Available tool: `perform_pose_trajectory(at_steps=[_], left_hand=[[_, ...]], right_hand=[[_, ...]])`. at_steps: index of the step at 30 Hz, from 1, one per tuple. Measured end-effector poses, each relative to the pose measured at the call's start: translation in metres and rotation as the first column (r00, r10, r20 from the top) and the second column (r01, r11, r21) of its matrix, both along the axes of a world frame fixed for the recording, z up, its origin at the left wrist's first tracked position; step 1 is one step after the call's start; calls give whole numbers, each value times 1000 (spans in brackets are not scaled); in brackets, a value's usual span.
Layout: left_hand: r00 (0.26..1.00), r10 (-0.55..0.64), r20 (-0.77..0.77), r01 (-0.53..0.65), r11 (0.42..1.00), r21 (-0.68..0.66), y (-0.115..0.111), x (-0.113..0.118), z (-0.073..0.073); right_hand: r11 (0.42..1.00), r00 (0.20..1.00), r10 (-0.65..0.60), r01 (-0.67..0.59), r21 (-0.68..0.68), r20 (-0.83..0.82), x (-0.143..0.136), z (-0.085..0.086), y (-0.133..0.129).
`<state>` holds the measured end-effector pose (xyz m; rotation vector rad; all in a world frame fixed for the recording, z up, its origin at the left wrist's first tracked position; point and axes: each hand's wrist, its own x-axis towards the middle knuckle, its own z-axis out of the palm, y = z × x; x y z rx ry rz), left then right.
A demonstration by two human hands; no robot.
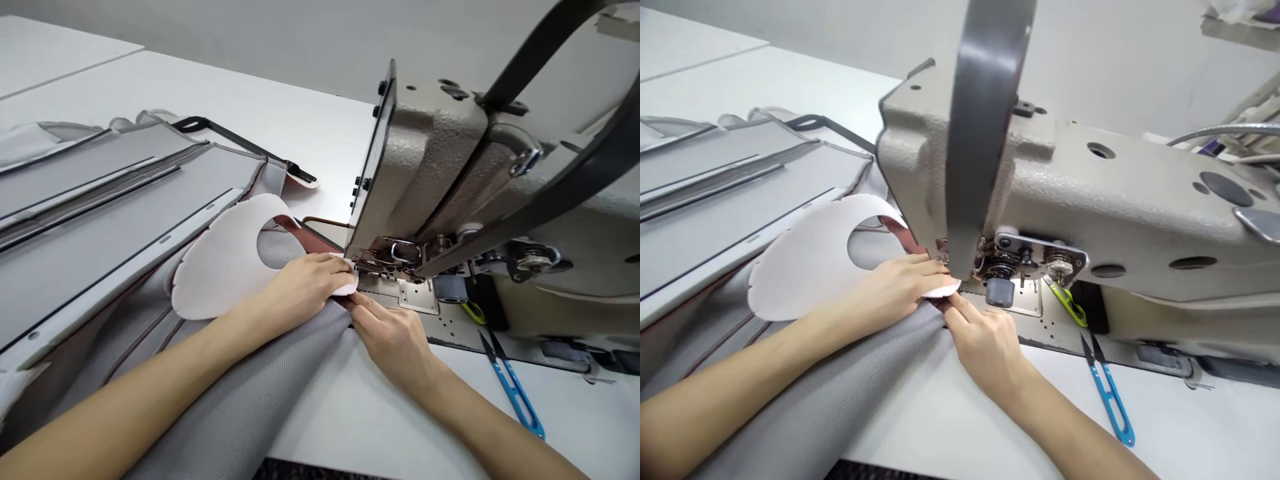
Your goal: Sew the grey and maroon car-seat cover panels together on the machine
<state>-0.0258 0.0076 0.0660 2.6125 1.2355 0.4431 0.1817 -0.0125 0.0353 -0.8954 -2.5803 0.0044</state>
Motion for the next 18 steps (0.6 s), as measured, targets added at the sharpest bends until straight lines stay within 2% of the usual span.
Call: perform_pose_trajectory(at_steps=[6, 10, 18], left_hand=[[1000, 14, -28, -15, 999, -38, -2, 3, 2], [999, 16, -34, -18, 999, -48, 0, 2, 1], [996, 12, -85, -13, 1000, -16, 3, 2, 1]], right_hand=[[1000, 999, 26, -27, -15, -41, 3, -1, 0], [999, 999, 1, -2, -34, -32, 1, -2, 0], [999, 996, 3, -7, -40, -90, -1, -2, -1]])
